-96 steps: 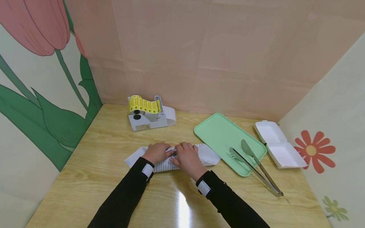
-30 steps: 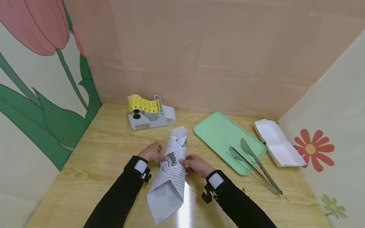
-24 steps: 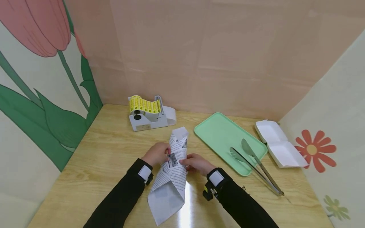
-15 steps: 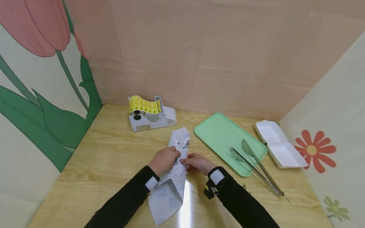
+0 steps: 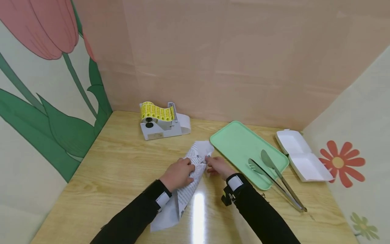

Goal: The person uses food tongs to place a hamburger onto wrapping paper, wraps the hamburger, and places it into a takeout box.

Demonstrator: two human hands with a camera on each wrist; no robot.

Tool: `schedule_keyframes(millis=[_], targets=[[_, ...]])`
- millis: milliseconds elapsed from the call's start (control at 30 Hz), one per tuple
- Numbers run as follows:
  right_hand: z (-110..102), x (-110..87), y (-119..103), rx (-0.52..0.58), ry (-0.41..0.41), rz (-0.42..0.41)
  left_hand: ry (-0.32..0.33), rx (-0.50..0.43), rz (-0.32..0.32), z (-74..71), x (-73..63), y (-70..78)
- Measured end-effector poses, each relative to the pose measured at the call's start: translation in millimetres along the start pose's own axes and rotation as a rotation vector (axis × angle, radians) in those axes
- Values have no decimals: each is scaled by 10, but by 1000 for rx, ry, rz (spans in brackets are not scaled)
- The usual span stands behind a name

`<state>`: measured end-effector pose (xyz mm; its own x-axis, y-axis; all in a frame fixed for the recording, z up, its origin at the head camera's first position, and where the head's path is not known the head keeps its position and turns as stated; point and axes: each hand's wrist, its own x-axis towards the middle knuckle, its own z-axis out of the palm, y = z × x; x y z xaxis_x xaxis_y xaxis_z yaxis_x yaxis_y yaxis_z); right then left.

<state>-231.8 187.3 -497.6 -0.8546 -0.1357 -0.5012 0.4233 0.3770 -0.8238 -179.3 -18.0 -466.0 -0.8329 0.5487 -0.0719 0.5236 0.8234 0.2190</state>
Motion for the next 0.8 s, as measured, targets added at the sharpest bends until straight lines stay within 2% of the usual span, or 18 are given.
schedule_keyframes(millis=[100,333,400,633,800], targets=[[-70,1,3,15,131,-14,-56,-56,22,-47,-21,-55],[-116,50,-6,24,249,18,-98,-167,65,-114,-123,-193],[-113,71,-1,-19,288,0,-99,-172,76,-119,-141,-207],[-142,164,35,-288,420,0,-96,-131,115,-88,-147,-223],[-189,257,54,-326,424,-86,-73,-121,134,-86,-162,-239]])
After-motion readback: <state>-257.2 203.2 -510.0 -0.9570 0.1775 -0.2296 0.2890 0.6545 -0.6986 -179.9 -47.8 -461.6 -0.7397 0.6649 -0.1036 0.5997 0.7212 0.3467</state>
